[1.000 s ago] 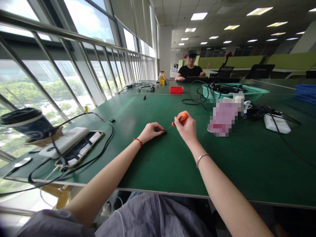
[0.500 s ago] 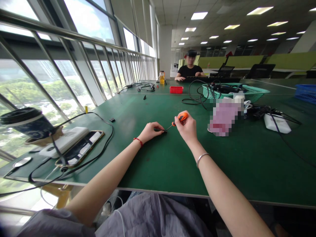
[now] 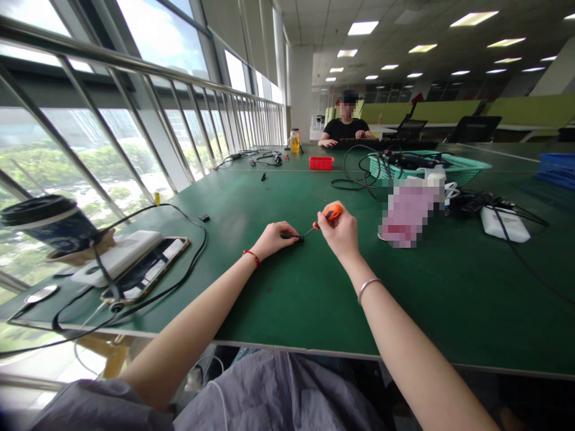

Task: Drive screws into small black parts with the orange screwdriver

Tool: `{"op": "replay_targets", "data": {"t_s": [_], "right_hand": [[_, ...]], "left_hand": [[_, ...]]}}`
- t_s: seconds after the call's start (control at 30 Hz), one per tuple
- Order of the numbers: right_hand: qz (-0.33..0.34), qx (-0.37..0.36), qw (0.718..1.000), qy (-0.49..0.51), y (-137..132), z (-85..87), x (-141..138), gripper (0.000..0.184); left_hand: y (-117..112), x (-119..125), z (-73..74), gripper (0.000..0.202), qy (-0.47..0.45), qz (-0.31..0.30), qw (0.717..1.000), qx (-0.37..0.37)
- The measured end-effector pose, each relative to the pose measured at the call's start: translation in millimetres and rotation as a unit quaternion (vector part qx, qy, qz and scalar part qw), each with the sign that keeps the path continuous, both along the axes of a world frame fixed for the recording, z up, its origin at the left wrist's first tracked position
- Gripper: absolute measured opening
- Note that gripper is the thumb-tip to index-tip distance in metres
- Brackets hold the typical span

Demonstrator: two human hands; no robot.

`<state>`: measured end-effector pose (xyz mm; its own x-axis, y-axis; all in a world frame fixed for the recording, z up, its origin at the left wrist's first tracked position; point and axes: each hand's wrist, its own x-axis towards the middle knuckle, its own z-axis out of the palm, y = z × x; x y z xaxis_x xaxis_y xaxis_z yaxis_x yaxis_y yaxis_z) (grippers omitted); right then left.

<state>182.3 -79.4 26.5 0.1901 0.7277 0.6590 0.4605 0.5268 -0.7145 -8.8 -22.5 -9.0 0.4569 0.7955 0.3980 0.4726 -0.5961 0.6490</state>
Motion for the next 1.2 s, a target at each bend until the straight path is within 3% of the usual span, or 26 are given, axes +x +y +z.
{"op": "replay_targets", "data": {"t_s": [0.23, 0.33, 0.47, 0.67, 0.8, 0.97, 1.1, 1.2], "right_hand": [[-0.046, 0.017, 0.999, -0.007, -1.3, 4.9, -1.8, 0.026], [-0.024, 0.019, 1.000, 0.008, 0.0, 4.9, 0.0, 0.014], [0.011, 0.002, 0.999, 0.033, 3.7, 0.7, 3.7, 0.027], [-0.012, -0.029, 0.999, 0.036, -1.3, 6.0, -0.2, 0.024], [0.002, 0.007, 1.000, 0.028, -4.0, 8.2, -2.8, 0.017], [0.035, 0.043, 0.998, 0.023, -0.7, 4.3, -0.8, 0.033], [0.006, -0.005, 1.000, 0.000, -2.9, 6.2, -1.6, 0.022], [0.021, -0.030, 0.999, -0.012, -5.0, 7.7, -2.5, 0.018]], "left_hand": [[-1.7, 0.4, 2.2, 0.010, 0.006, -0.001, 1.000, 0.009], [-1.9, 0.6, 2.7, 0.010, 0.009, -0.001, 1.000, 0.007], [-2.0, 0.9, 2.8, 0.010, 0.013, 0.003, 1.000, 0.007], [-2.3, 1.0, 2.6, 0.010, 0.014, 0.006, 1.000, 0.011], [-2.3, 0.8, 3.3, 0.010, 0.016, 0.005, 1.000, 0.004], [-1.9, 0.3, 3.2, 0.010, 0.014, 0.006, 1.000, 0.005], [-3.2, 0.2, 3.5, 0.010, 0.010, 0.010, 1.000, 0.001], [-3.9, 0.5, 4.0, 0.010, 0.005, 0.013, 1.000, -0.006]]}}
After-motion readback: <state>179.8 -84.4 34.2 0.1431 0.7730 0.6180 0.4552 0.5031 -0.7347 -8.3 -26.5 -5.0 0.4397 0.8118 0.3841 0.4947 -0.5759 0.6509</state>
